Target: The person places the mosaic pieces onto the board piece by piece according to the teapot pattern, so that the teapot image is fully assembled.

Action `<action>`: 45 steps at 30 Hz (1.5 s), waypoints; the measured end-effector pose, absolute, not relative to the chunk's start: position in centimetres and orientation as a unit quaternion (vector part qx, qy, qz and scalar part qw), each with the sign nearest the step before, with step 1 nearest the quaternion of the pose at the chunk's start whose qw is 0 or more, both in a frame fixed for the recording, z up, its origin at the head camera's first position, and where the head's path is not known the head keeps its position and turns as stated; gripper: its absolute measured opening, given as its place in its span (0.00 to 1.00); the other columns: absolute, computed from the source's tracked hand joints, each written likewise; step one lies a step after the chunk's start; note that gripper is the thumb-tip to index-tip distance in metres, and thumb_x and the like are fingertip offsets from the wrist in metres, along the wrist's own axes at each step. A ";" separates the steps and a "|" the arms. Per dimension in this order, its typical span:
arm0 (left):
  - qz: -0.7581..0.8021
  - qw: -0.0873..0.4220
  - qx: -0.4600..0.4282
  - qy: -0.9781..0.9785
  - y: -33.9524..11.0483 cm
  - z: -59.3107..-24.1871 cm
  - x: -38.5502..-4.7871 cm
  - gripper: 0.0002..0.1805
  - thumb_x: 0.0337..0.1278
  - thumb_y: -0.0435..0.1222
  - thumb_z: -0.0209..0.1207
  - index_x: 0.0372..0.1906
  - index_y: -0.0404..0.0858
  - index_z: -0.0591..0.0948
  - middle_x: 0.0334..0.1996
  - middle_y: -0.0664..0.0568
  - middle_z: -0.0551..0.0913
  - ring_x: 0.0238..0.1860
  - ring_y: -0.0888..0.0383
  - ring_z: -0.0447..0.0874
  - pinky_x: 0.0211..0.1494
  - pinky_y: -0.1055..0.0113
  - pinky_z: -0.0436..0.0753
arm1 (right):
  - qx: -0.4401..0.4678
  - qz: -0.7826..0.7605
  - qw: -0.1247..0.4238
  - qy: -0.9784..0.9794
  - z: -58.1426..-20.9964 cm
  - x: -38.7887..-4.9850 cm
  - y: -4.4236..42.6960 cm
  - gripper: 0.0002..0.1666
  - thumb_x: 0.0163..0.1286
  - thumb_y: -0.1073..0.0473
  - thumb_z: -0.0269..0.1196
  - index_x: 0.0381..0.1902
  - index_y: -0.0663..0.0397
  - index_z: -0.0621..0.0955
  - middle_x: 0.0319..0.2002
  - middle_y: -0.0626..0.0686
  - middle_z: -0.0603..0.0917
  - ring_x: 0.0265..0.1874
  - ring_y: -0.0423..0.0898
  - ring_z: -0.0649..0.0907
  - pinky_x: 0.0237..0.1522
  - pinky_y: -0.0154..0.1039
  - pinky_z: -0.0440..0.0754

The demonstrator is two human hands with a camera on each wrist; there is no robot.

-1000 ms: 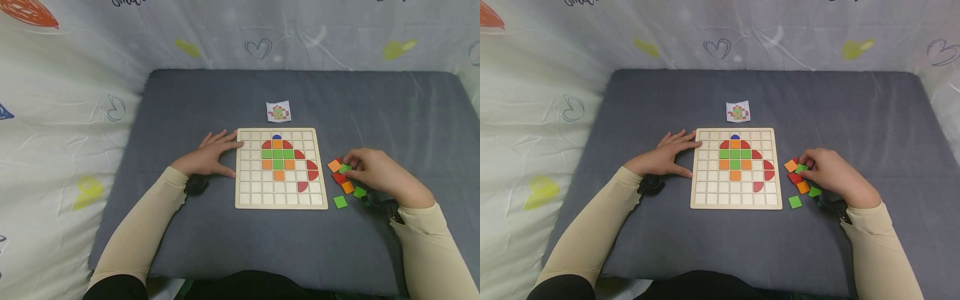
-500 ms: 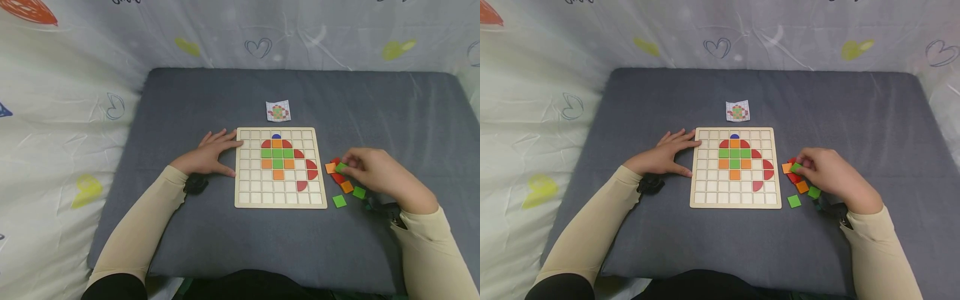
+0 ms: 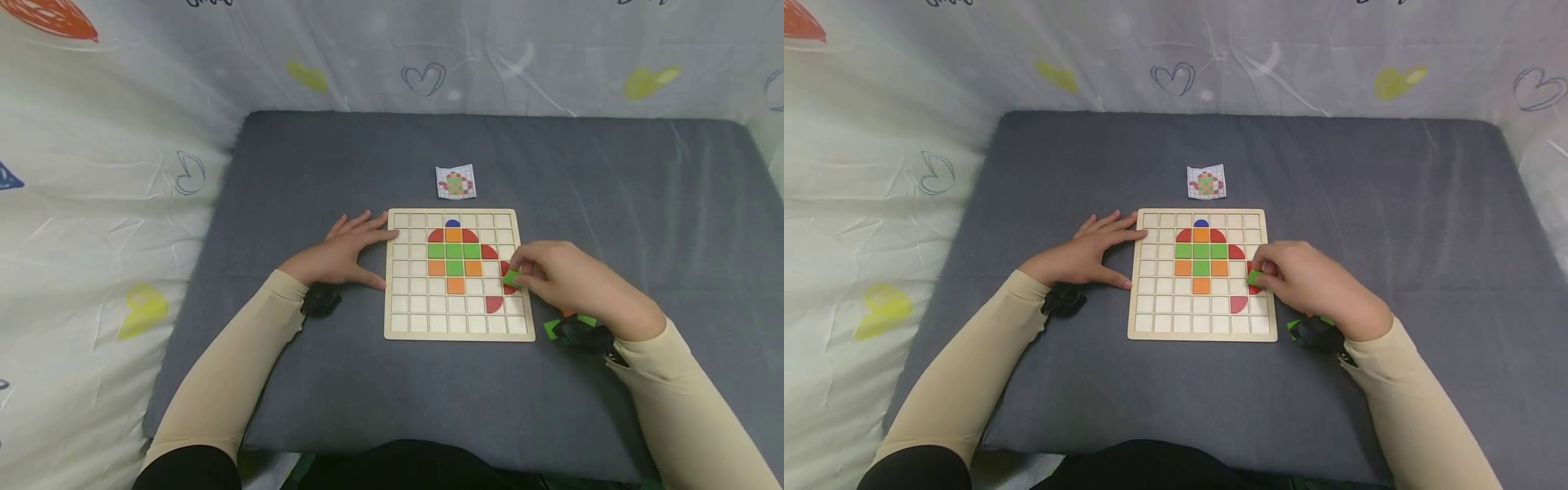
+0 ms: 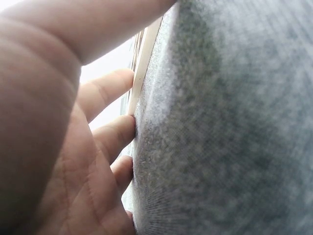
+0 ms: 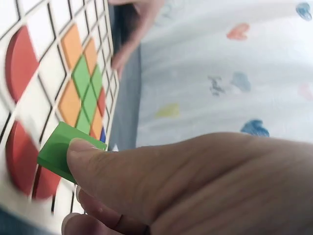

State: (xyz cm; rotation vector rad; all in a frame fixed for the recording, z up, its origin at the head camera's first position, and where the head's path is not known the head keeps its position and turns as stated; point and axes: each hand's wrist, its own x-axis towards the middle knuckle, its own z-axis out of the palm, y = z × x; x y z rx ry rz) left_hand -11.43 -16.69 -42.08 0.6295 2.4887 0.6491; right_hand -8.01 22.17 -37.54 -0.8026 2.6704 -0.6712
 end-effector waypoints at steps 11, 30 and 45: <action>0.238 0.243 0.230 0.912 -16.6 -42.1 -11.4 0.58 0.48 0.57 0.79 0.83 0.55 0.63 0.86 0.55 0.45 0.86 0.52 0.30 0.84 0.45 0.27 | -0.322 -0.223 0.173 0.903 -37.8 -8.5 18.5 0.04 0.70 0.63 0.72 0.38 0.49 0.86 0.25 0.43 0.76 0.25 0.40 0.73 0.30 0.38 0.74; 0.237 0.245 0.234 0.910 -16.8 -42.2 -11.6 0.58 0.48 0.58 0.79 0.84 0.54 0.62 0.86 0.53 0.45 0.86 0.51 0.30 0.83 0.45 0.27 | -0.330 -0.235 0.154 0.901 -39.5 -8.4 17.5 0.04 0.69 0.64 0.73 0.40 0.50 0.89 0.38 0.46 0.84 0.32 0.40 0.78 0.38 0.41 0.80; 0.235 0.244 0.229 0.913 -16.6 -42.1 -11.4 0.58 0.48 0.57 0.79 0.84 0.54 0.63 0.86 0.54 0.44 0.86 0.51 0.30 0.83 0.45 0.27 | -0.329 -0.227 0.152 0.904 -39.4 -8.3 17.8 0.06 0.69 0.65 0.71 0.42 0.51 0.91 0.40 0.45 0.86 0.36 0.41 0.80 0.42 0.43 0.82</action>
